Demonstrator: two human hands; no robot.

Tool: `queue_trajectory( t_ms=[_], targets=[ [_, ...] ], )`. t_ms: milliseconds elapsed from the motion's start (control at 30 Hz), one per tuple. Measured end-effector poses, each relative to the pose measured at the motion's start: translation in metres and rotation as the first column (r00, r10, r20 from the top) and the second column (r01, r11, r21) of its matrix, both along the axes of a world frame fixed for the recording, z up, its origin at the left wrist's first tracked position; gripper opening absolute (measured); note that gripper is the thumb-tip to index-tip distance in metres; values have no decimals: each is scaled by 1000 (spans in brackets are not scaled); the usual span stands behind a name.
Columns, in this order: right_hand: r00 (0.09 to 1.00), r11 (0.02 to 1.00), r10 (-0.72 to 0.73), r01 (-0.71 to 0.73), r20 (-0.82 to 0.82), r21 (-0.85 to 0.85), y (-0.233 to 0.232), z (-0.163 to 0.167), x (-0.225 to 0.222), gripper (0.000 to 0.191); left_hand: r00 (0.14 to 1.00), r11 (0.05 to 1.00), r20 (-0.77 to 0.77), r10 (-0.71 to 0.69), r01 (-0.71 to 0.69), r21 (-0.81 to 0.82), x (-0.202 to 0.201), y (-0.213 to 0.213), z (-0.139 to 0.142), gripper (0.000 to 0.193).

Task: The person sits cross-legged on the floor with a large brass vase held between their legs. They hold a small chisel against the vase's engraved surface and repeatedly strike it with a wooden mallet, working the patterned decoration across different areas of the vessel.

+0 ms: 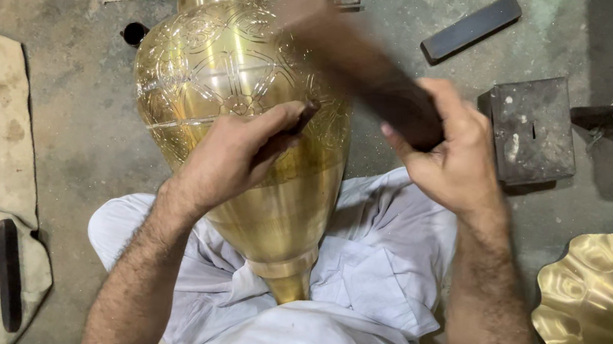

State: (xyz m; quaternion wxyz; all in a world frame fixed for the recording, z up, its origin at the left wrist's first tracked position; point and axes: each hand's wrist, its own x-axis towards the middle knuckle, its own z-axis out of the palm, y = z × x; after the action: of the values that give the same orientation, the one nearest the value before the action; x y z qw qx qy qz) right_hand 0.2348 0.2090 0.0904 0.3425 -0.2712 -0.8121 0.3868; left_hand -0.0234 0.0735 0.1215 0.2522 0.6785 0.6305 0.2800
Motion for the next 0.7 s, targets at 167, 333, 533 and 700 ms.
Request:
queue_trajectory(
  t_ms=[167, 333, 533, 700],
  targets=[
    [975, 987, -157, 148, 156, 65, -12, -42, 18, 44, 986, 988, -74, -148, 144, -63, -5, 15, 11, 35],
    [976, 893, -190, 125, -109, -433, -36, -81, 22, 34, 962, 963, -101, -254, 242, -118, -7, 28, 10, 38],
    [964, 904, -253, 264, 75, -336, -54, -87, 26, 38, 935, 944, -169, -311, 283, -169, -9, 34, 6, 38],
    [923, 828, -284, 100, -258, -552, -58, -90, 29, 36, 910, 918, -223, -349, 283, -279, -8, 40, 5, 43]
  ],
)
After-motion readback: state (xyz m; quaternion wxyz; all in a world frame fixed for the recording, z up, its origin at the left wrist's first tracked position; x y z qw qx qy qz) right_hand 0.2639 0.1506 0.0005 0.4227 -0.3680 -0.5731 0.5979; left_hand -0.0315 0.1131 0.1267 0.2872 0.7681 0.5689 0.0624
